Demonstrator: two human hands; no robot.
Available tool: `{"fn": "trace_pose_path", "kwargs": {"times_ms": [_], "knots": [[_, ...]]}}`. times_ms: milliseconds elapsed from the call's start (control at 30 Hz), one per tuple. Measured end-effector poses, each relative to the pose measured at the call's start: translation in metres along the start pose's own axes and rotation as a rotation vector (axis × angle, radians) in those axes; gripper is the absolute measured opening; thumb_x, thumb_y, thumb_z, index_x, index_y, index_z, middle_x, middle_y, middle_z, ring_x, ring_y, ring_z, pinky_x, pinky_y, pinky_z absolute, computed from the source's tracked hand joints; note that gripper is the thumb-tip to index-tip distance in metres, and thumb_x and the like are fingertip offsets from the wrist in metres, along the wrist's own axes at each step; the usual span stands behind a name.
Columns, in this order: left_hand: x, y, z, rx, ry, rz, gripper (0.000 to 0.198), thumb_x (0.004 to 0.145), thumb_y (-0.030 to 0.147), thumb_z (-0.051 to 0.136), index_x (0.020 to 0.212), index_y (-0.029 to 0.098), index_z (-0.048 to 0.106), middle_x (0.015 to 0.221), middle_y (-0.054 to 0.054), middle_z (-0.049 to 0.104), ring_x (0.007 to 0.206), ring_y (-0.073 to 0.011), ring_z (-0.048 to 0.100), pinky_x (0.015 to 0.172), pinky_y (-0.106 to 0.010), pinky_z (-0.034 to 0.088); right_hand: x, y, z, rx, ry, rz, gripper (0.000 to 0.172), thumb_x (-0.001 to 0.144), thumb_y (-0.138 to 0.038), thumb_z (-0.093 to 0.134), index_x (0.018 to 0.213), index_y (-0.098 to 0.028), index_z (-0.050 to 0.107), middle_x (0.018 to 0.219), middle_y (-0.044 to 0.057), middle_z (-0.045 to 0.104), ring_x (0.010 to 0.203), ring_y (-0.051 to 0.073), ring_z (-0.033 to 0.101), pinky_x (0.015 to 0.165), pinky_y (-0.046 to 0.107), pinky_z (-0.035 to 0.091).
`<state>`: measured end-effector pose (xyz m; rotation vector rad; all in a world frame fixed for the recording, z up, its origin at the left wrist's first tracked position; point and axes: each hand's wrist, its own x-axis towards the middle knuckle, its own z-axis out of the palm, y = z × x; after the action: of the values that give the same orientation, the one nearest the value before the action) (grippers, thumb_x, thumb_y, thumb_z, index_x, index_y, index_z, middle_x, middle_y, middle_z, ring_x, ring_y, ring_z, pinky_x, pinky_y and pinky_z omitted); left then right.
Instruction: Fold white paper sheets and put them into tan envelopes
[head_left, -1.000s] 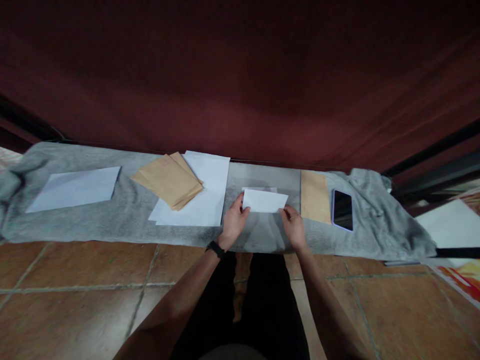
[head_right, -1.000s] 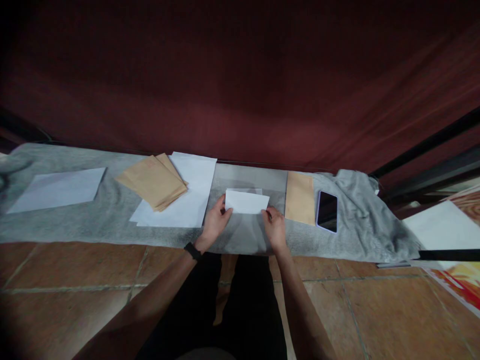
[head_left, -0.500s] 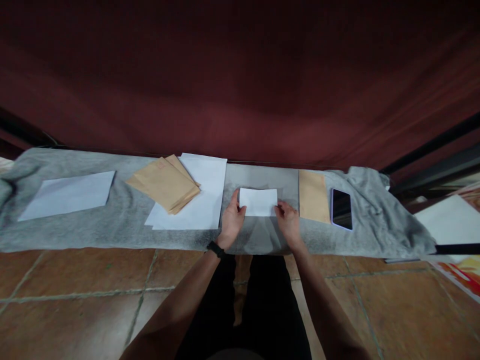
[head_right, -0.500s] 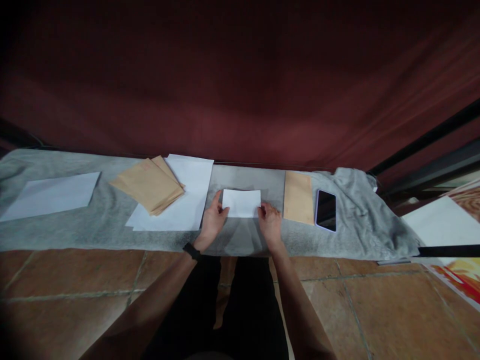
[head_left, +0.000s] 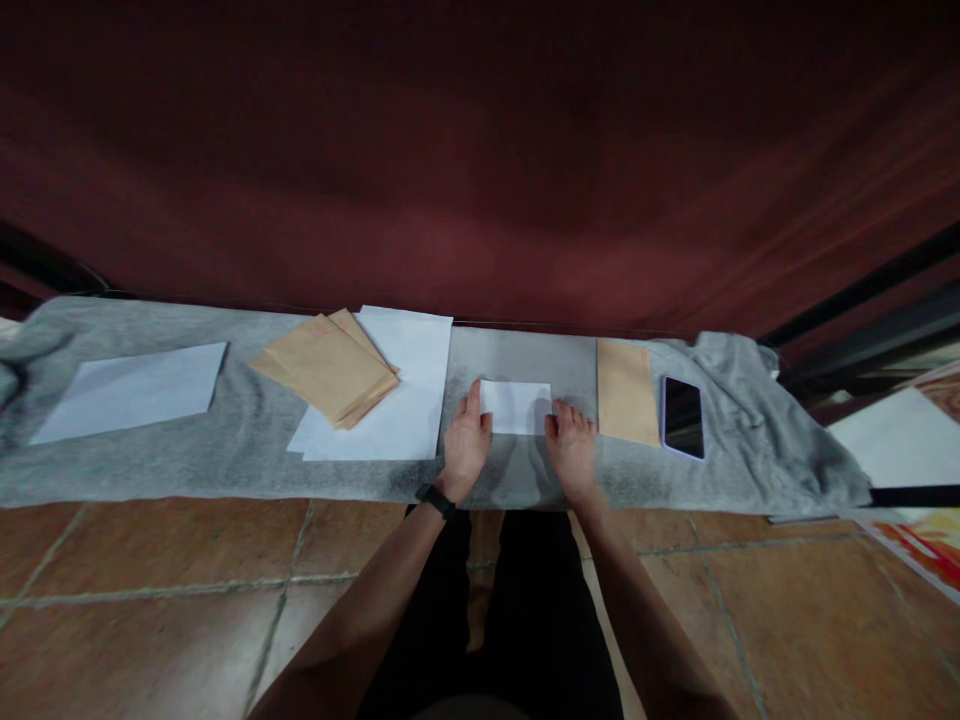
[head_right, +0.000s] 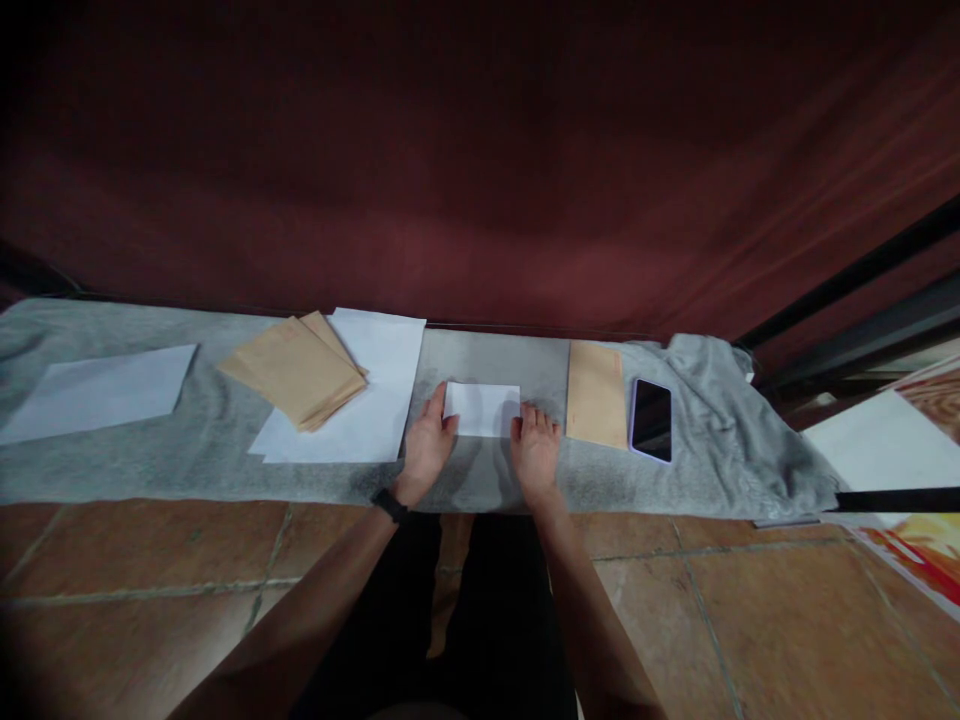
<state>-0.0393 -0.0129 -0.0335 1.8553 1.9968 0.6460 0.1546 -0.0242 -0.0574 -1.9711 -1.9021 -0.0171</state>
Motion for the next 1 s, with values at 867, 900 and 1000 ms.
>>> {"fn": "trace_pose_path", "kwargs": {"times_ms": [867,900,1000], "knots": [[-0.016,0.000,0.020,0.154,-0.047,0.443,0.045,0.104,0.021,0.035,0.146,0.016,0.050,0.155,-0.012,0.050,0.147,-0.0220,0.041,0.122,-0.041,0.037,-0.042,-0.044,0.008,-0.040,-0.133,-0.336,0.052,0.105,-0.024,0.036,0.156,-0.013,0.040,0.164,0.012,0.037,0.150,0.025,0.037,0.125,0.047,0.026],[-0.019,0.000,0.022,0.151,-0.076,0.474,0.047,0.105,0.024,0.033,0.149,0.014,0.047,0.158,-0.013,0.047,0.150,-0.0217,0.038,0.124,-0.042,0.034,-0.042,-0.044,0.007,-0.054,-0.133,-0.346,0.053,0.104,-0.020,0.035,0.157,-0.012,0.039,0.164,0.012,0.036,0.151,0.024,0.036,0.125,0.045,0.026],[-0.025,0.002,0.025,0.173,-0.108,0.477,0.056,0.107,0.038,0.030,0.155,0.009,0.039,0.162,-0.015,0.040,0.154,-0.0237,0.029,0.127,-0.044,0.027,-0.043,-0.042,0.005,-0.085,-0.121,-0.353,0.056,0.103,-0.016,0.033,0.158,-0.010,0.034,0.165,0.011,0.034,0.153,0.022,0.032,0.126,0.043,0.023]]}}
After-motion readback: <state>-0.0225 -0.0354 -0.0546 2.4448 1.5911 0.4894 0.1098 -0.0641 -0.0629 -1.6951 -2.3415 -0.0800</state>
